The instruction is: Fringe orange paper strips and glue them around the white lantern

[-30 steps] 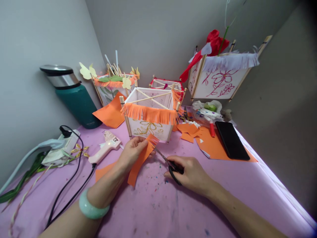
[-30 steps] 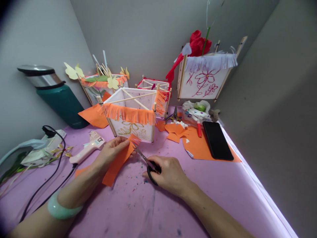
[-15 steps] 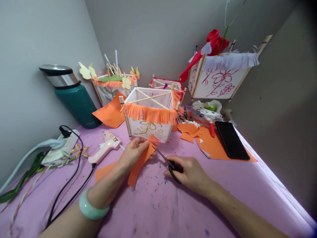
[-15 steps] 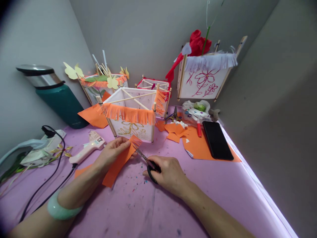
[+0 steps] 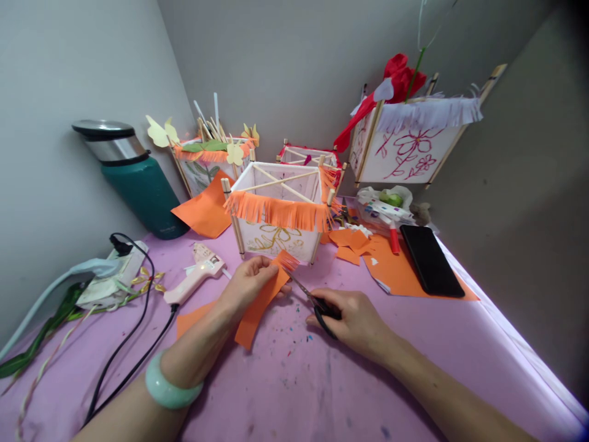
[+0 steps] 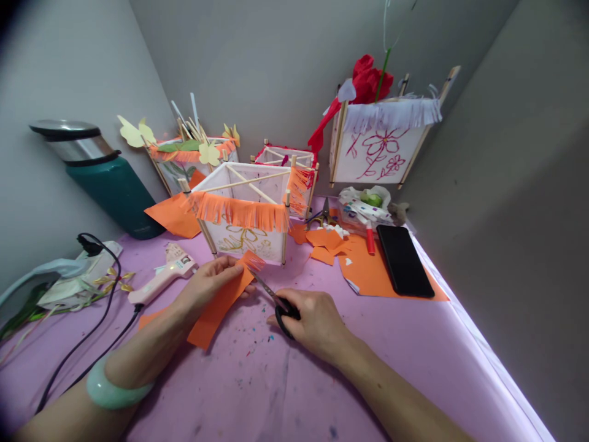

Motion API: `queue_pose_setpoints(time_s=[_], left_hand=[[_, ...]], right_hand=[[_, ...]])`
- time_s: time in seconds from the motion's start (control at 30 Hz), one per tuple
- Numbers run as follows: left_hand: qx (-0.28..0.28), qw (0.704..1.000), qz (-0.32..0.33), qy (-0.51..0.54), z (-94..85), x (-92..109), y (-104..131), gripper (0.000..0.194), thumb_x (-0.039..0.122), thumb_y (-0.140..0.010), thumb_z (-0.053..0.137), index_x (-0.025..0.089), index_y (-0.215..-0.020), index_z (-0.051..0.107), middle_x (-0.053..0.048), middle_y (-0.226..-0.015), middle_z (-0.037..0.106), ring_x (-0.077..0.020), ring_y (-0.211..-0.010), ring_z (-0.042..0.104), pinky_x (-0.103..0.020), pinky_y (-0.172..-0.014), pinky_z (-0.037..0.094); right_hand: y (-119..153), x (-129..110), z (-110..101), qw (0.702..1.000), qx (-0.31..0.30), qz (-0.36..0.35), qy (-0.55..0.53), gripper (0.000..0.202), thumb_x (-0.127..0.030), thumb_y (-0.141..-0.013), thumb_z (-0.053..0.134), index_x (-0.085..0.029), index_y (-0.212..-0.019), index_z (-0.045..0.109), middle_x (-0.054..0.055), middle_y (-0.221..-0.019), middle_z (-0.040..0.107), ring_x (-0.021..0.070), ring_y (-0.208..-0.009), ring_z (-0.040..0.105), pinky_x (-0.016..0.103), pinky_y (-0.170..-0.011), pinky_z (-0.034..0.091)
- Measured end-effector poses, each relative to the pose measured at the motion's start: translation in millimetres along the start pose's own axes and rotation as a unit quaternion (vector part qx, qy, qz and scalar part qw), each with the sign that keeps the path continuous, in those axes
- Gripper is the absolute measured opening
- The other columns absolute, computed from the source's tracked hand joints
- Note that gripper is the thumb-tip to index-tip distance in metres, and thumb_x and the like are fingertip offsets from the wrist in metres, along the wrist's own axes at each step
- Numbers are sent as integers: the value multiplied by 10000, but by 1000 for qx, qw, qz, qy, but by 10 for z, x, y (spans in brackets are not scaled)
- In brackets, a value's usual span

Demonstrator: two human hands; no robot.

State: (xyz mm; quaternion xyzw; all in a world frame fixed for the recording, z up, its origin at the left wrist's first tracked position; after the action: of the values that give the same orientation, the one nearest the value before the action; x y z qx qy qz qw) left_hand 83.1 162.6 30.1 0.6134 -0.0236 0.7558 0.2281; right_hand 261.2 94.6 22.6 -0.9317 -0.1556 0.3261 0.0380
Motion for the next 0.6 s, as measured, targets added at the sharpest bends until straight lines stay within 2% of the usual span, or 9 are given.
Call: queue_pose_setpoints(time_s=[0.6], left_hand=[[-19,999,-24,-18,55,5,37,219,314,-750,652,182,-779,480,-31,-635,693,-188,-585,691,-266,-551,531]], right_hand=[[3,-8,-1,1000,1,-12,-4,189,-354,-791,681,-199,-898,667,-35,-662,606,103,-567,505,193,-528,343]])
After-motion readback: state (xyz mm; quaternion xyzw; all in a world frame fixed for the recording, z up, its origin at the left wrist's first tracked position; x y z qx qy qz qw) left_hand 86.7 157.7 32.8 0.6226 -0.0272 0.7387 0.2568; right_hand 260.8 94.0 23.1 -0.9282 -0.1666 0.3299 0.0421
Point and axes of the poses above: each hand's wrist, its own y-axis away from the middle knuckle, its own z-axis out of the palm, x = y × z, the point moved 4 cm from there along -y, towards the middle knuckle
